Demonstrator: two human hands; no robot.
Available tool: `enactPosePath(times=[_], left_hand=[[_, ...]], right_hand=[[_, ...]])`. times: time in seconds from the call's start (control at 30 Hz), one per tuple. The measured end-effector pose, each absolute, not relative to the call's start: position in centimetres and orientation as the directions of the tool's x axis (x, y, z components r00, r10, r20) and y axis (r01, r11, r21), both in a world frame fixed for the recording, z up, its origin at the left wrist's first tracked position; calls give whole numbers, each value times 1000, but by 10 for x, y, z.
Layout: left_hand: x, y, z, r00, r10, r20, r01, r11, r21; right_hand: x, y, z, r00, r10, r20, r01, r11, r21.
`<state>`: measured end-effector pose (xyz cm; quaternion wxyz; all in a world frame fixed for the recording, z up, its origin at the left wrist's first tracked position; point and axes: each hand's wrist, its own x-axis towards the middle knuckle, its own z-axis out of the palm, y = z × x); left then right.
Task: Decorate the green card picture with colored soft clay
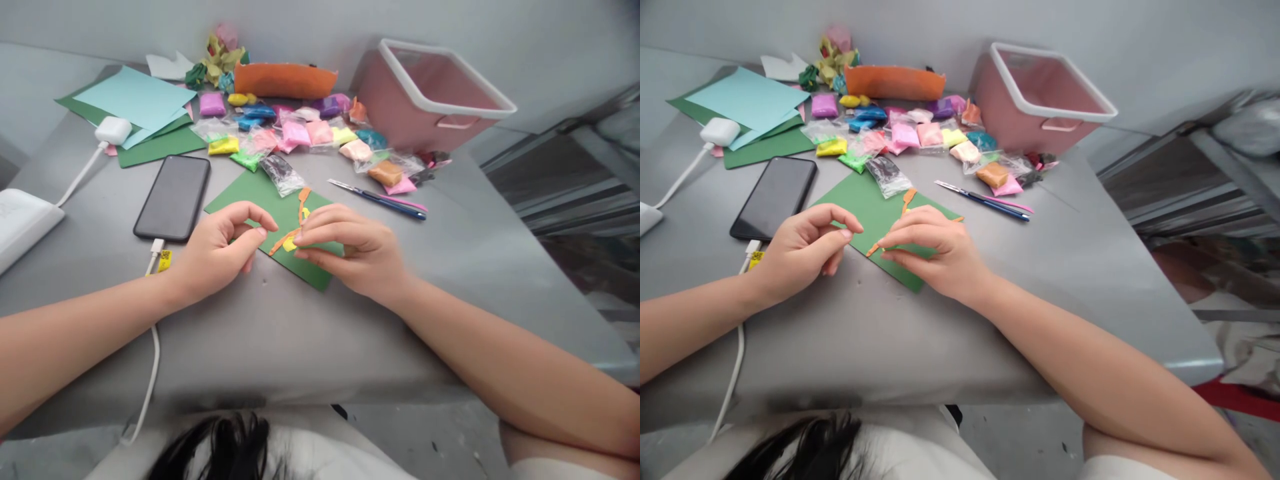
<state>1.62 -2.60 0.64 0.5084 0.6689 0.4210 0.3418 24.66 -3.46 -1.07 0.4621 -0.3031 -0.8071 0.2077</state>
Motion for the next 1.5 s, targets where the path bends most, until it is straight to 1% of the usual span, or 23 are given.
enactPosePath(times=[0.13,0.27,0.37,0.47,0.63,0.9,1.07,1.17,1.27,1.33,1.4,1.47,1.5], left_hand=[[16,-26,4,406,914,11,234,-115,965],[15,-25,2,418,904,88,162,-169,972],[15,-26,3,436,893,109,147,-190,971],[15,-27,5,489,866,101,135,-189,973],[15,-27,5,571,818,70,96,-151,984],[16,-24,5,570,821,18,138,-118,983],[17,-25,7,536,844,21,183,-140,973],[18,-25,7,508,861,27,179,-136,974],[19,-26,6,501,865,32,179,-140,974],[19,-26,7,459,885,72,197,-181,963],[19,-27,9,367,918,148,244,-249,937],[17,-28,11,304,927,220,333,-320,887],[16,-28,12,307,922,238,397,-351,848]], right_hand=[[248,-34,-11,-399,667,629,286,742,-606],[248,-35,-10,-385,684,620,297,727,-619],[247,-36,-10,-400,652,644,279,756,-593],[246,-37,-10,-403,631,662,274,774,-571],[245,-37,-12,-442,622,646,277,780,-561],[238,-35,-18,-452,539,711,269,842,-468],[242,-35,-14,-478,519,709,330,854,-402],[244,-37,-9,-482,535,694,370,842,-393],[246,-37,-6,-480,547,686,376,835,-402],[247,-36,-8,-474,563,677,378,825,-421],[249,-32,-11,-480,577,660,384,815,-433],[252,-28,-17,-496,585,642,401,810,-428],[252,-26,-20,-501,588,635,414,807,-421]])
